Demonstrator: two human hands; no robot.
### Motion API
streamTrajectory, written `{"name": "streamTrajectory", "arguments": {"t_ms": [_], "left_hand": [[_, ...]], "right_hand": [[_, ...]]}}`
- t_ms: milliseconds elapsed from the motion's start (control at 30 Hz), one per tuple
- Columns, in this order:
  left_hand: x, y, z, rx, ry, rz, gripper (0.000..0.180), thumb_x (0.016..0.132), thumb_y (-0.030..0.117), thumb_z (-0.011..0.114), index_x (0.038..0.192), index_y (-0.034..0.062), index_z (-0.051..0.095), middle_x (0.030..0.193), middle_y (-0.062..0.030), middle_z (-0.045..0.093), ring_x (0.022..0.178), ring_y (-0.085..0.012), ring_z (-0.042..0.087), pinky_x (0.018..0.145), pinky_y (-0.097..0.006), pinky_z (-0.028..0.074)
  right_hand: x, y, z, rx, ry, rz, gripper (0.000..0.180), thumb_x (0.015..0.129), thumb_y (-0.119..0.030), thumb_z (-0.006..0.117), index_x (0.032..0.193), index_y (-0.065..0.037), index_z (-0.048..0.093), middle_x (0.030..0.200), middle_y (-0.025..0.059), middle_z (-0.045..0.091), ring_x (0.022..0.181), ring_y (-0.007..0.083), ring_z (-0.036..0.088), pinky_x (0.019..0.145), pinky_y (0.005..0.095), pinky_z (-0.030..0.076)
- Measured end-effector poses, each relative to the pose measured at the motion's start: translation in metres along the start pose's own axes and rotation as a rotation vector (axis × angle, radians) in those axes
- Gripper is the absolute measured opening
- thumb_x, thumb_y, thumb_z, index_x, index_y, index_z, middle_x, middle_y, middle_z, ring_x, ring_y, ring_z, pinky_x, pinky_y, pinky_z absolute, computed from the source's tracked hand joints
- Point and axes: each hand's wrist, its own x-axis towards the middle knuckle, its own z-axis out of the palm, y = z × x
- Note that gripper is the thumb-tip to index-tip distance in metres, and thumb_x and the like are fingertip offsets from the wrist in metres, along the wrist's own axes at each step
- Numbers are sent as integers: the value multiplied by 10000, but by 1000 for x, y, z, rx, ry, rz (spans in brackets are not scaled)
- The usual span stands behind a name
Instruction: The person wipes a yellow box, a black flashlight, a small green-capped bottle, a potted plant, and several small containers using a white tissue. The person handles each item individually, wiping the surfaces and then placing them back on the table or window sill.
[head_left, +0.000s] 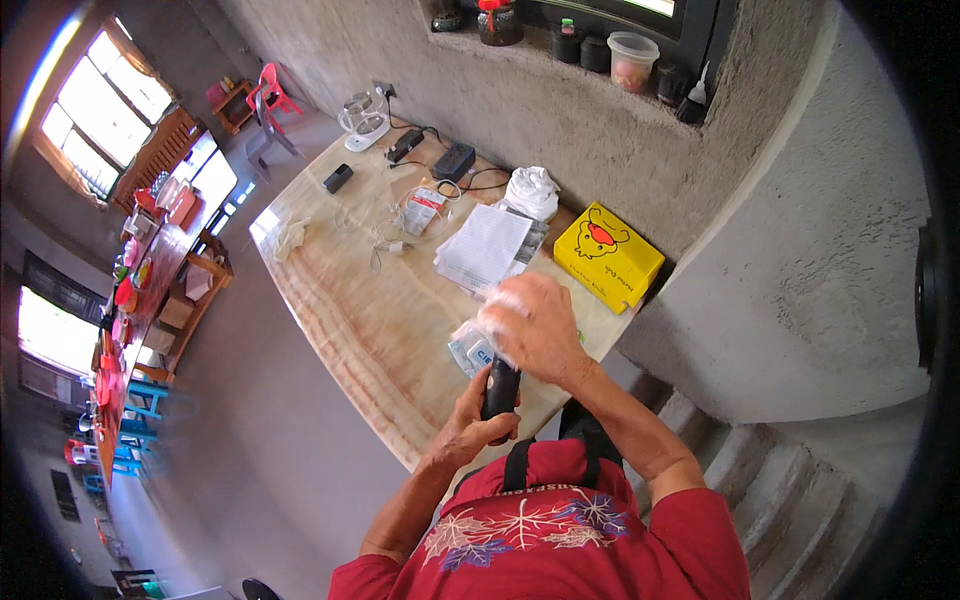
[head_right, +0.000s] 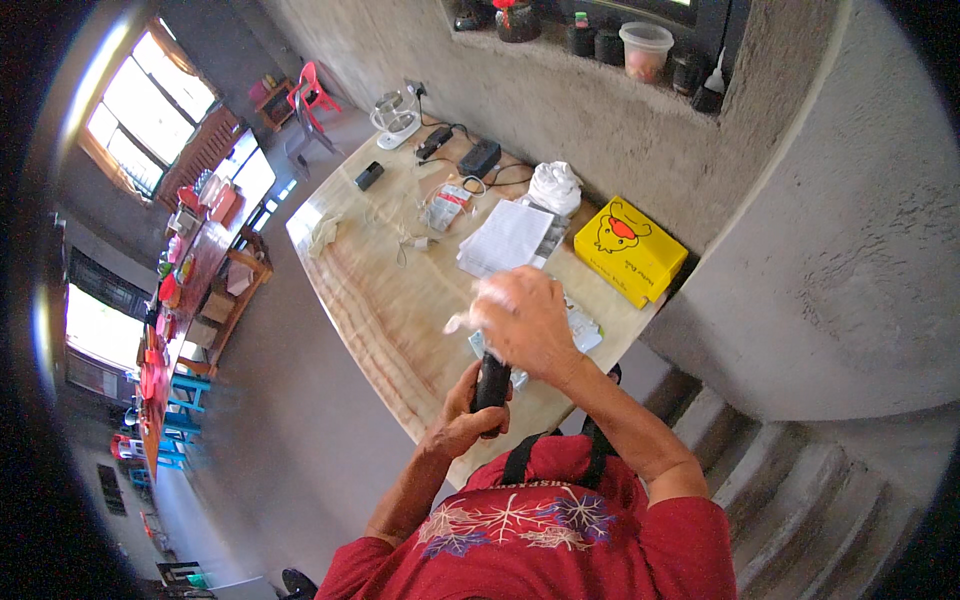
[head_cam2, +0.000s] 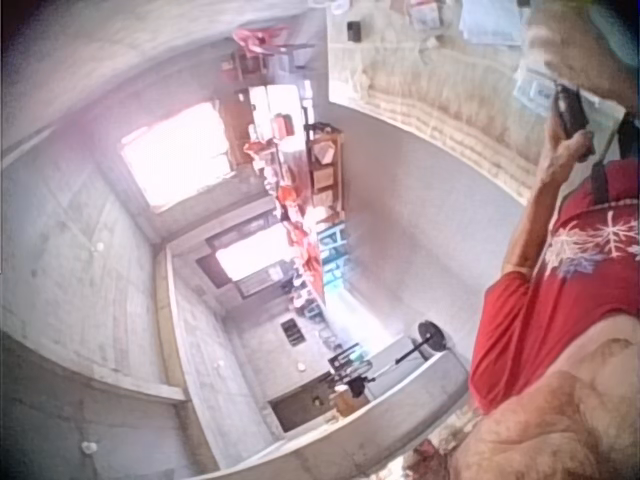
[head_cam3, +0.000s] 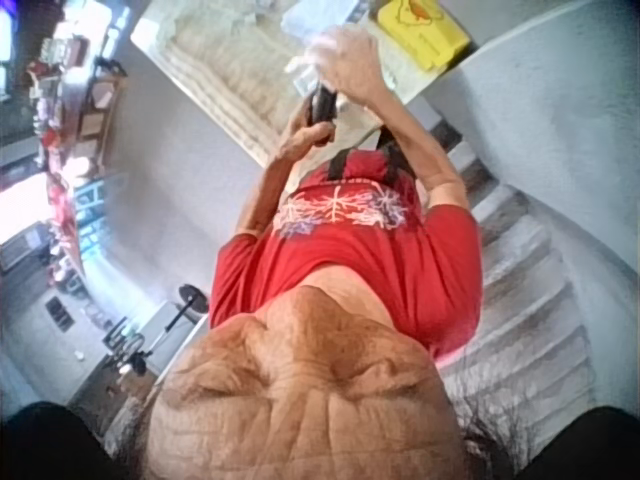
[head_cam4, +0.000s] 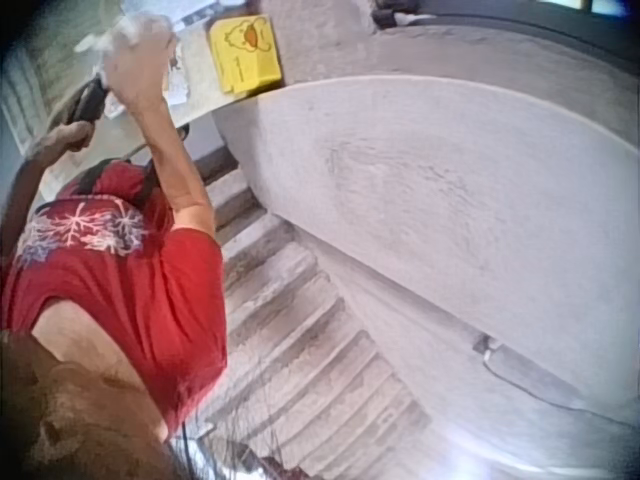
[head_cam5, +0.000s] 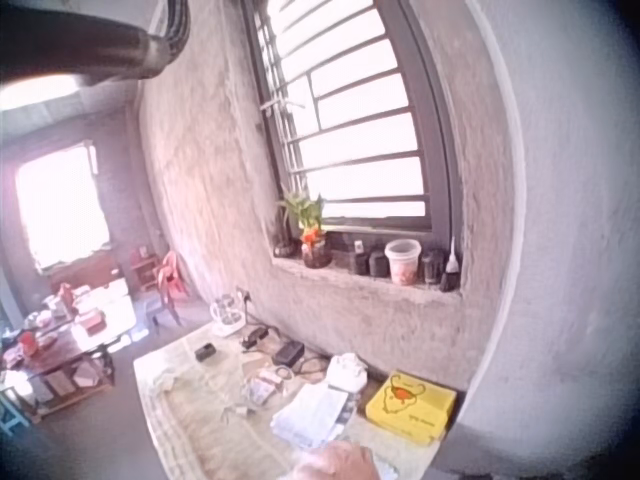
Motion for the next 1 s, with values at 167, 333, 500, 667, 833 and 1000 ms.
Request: {"name": "streamTrajectory", "arguments": {"t_ms": [167, 333, 500, 667, 833, 1000], "left_hand": [[-2, 0, 4, -61, 2, 48, 554, 696, 68, 606, 1196, 36, 369, 914, -83, 502, 606, -157, 552, 449, -274, 388], [-2, -8, -10, -383, -188, 52, 619, 724, 15, 564, 1285, 59, 307, 939, -88, 500, 632, -163, 555, 488, -267, 404], [3, -6, -6, -270, -163, 53, 631, 757, 25, 561, 1318, 67, 275, 994, -92, 523, 690, -178, 569, 553, -278, 439], [6, -15, 14, 584, 371, 336, 638, 730, 73, 681, 1270, 39, 342, 1053, -120, 556, 841, -191, 590, 685, -303, 482], [17, -46, 11, 665, 563, 400, 519, 709, 81, 740, 1132, 27, 444, 938, -85, 584, 833, -136, 564, 708, -289, 469], [14, -66, -20, 675, 474, 371, 558, 714, 84, 715, 1197, 81, 437, 806, -133, 599, 690, -184, 584, 628, -307, 471]], "right_hand": [[-6, 18, 19, 1102, -153, 732, 349, 809, -103, 628, 1144, -59, 542, 1020, 67, 570, 868, 189, 598, 753, 305, 494], [-16, -2, 9, 1734, -97, 921, 466, 792, -61, 627, 1219, -16, 446, 1004, 109, 591, 905, 238, 623, 837, 333, 498], [-16, -10, 7, 1494, 53, 913, 421, 766, -50, 665, 1149, -15, 491, 963, 78, 588, 830, 149, 596, 765, 289, 496], [-11, -21, 4, 655, 205, 554, 447, 655, -118, 769, 1038, -30, 554, 946, 135, 580, 877, 268, 548, 776, 363, 431], [-17, -27, 0, 764, 171, 537, 327, 733, -129, 708, 1000, -23, 553, 897, 90, 582, 819, 197, 543, 738, 314, 435], [5, -14, -31, 1036, -286, 617, 260, 833, -193, 630, 1008, -26, 537, 836, 45, 584, 753, 84, 531, 648, 242, 444]]}}
